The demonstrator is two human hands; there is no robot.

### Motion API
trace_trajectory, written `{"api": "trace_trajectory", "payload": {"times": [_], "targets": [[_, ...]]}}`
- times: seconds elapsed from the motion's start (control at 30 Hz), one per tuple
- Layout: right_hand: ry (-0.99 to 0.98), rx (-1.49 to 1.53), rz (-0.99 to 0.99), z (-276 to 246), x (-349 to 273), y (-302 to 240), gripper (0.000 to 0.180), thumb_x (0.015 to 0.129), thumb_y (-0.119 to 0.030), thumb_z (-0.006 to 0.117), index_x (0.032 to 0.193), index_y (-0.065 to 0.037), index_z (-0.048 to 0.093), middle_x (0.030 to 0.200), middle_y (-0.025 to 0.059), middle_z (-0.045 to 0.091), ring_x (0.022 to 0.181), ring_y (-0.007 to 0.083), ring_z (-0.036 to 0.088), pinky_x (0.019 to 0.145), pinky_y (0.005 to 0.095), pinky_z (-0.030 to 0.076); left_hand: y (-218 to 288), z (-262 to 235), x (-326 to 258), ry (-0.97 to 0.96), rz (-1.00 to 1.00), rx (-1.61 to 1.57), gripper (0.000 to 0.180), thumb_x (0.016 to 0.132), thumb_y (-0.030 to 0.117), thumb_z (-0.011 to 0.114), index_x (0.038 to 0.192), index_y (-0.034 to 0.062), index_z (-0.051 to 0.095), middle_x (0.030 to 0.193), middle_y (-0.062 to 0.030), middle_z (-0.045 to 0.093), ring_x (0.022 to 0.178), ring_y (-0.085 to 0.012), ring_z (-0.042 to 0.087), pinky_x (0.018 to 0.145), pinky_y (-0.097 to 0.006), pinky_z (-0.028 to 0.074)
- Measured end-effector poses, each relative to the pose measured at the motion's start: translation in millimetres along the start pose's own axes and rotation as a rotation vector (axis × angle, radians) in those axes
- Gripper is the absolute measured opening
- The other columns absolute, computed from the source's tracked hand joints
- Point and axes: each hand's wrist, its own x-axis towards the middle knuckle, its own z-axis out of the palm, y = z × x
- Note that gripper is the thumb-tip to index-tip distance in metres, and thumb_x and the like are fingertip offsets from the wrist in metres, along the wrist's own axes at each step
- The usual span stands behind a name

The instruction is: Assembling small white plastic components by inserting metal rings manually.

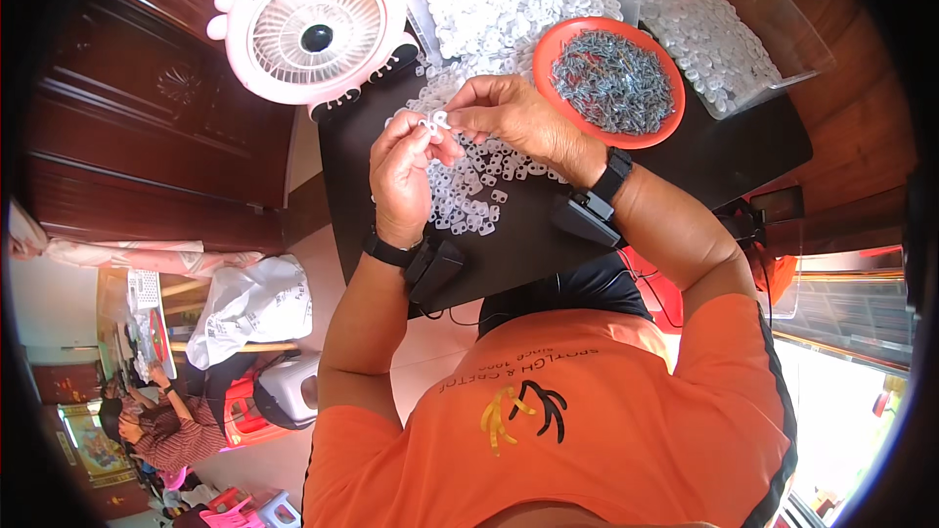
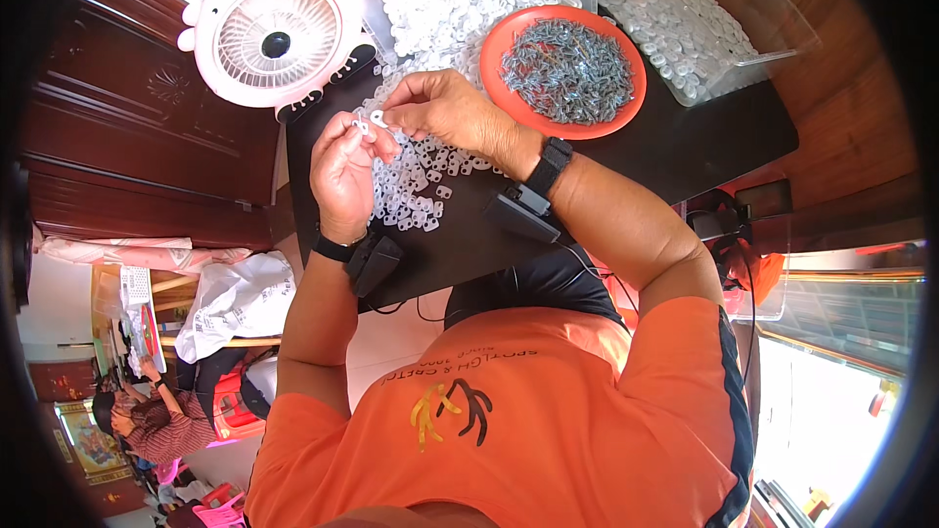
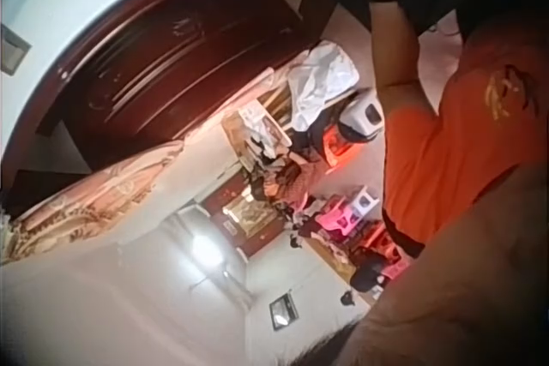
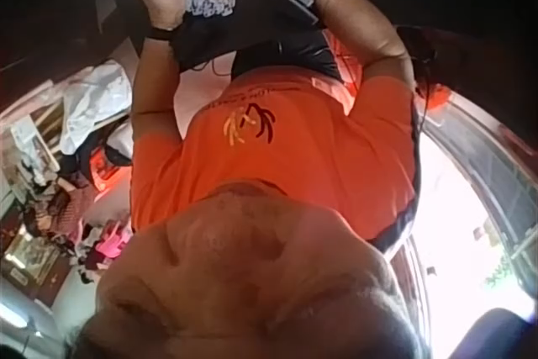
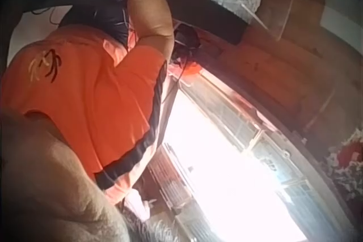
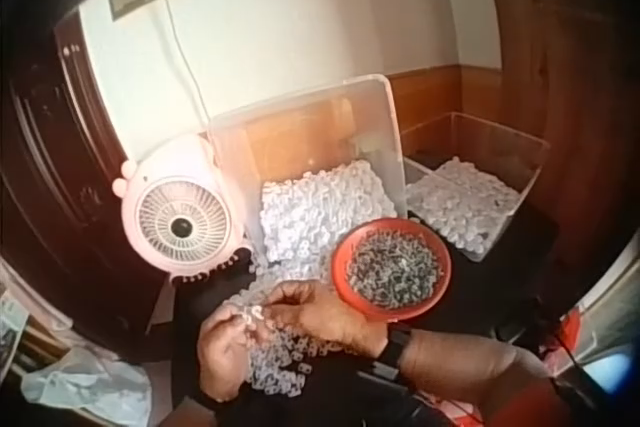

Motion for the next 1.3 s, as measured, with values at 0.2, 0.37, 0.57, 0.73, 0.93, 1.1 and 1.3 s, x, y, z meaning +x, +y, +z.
{"api": "trace_trajectory", "payload": {"times": [0.2, 0.37, 0.57, 0.73, 0.93, 1.1, 1.3], "targets": [[-0.033, 0.158, 0.072, -5, 1, -6, 0.016, 0.084, -0.012, 0.064, 0.096, -0.001, 0.062, 0.079, 0.0008, 0.062, 0.068, 0.0072, 0.055, 0.065, 0.0208, 0.045, 1, 2, -1, 0.038, -0.037, 0.080, 0.019, 0.089, 0.013, 0.045, 0.076, 0.0013, 0.052, 0.067, -0.0063, 0.056, 0.060, -0.0134, 0.053, 0.058, -0.025, 0.042], [0.008, 0.217, 0.073, -5, 0, -10, 0.017, 0.084, -0.011, 0.064, 0.097, -0.001, 0.062, 0.079, 0.0004, 0.062, 0.068, 0.0063, 0.054, 0.065, 0.0203, 0.045, -1, 0, -1, 0.109, -0.107, 0.219, 0.019, 0.087, 0.015, 0.049, 0.074, 0.0028, 0.054, 0.062, -0.0017, 0.053, 0.054, -0.0096, 0.049, 0.053, -0.023, 0.039], [-0.005, 0.127, -0.002, -6, 1, -7, 0.015, 0.084, -0.010, 0.063, 0.096, 0.000, 0.063, 0.078, 0.0002, 0.061, 0.068, 0.0065, 0.054, 0.065, 0.0208, 0.045, 2, 3, -1, 0.100, -0.182, 0.312, 0.020, 0.087, 0.016, 0.047, 0.071, 0.0036, 0.050, 0.059, -0.0030, 0.048, 0.054, -0.0117, 0.045, 0.054, -0.024, 0.037], [0.028, 0.041, -0.012, -1, -2, -12, 0.015, 0.084, -0.009, 0.063, 0.096, -0.001, 0.063, 0.078, -0.0005, 0.060, 0.068, 0.0063, 0.053, 0.065, 0.0205, 0.044, 1, 3, -2, 0.096, -0.182, 0.328, 0.019, 0.087, 0.015, 0.047, 0.073, 0.0029, 0.052, 0.060, -0.0021, 0.048, 0.053, -0.0106, 0.045, 0.053, -0.024, 0.037], [0.022, -0.026, -0.038, 0, -4, -16, 0.015, 0.085, -0.010, 0.063, 0.097, -0.002, 0.063, 0.078, -0.0012, 0.060, 0.070, 0.0053, 0.054, 0.066, 0.0198, 0.044, 0, 5, -2, 0.137, -0.167, 0.252, 0.018, 0.087, 0.016, 0.051, 0.073, 0.0041, 0.054, 0.058, 0.0009, 0.049, 0.052, -0.0063, 0.043, 0.050, -0.020, 0.032], [0.024, -0.027, -0.056, 2, -4, -13, 0.016, 0.085, -0.010, 0.063, 0.099, -0.002, 0.063, 0.080, -0.0011, 0.062, 0.073, 0.0044, 0.055, 0.066, 0.0193, 0.044, 0, 6, -2, 0.146, -0.159, 0.263, 0.018, 0.088, 0.016, 0.051, 0.075, 0.0040, 0.054, 0.058, 0.0011, 0.049, 0.052, -0.0061, 0.044, 0.050, -0.020, 0.032], [-0.004, -0.022, -0.049, 0, -3, -9, 0.017, 0.085, -0.010, 0.062, 0.100, -0.002, 0.064, 0.079, -0.0019, 0.061, 0.073, 0.0044, 0.054, 0.066, 0.0191, 0.044, -1, 5, -3, 0.140, -0.160, 0.274, 0.019, 0.088, 0.017, 0.051, 0.074, 0.0044, 0.054, 0.059, 0.0013, 0.049, 0.052, -0.0060, 0.044, 0.050, -0.020, 0.032]]}}
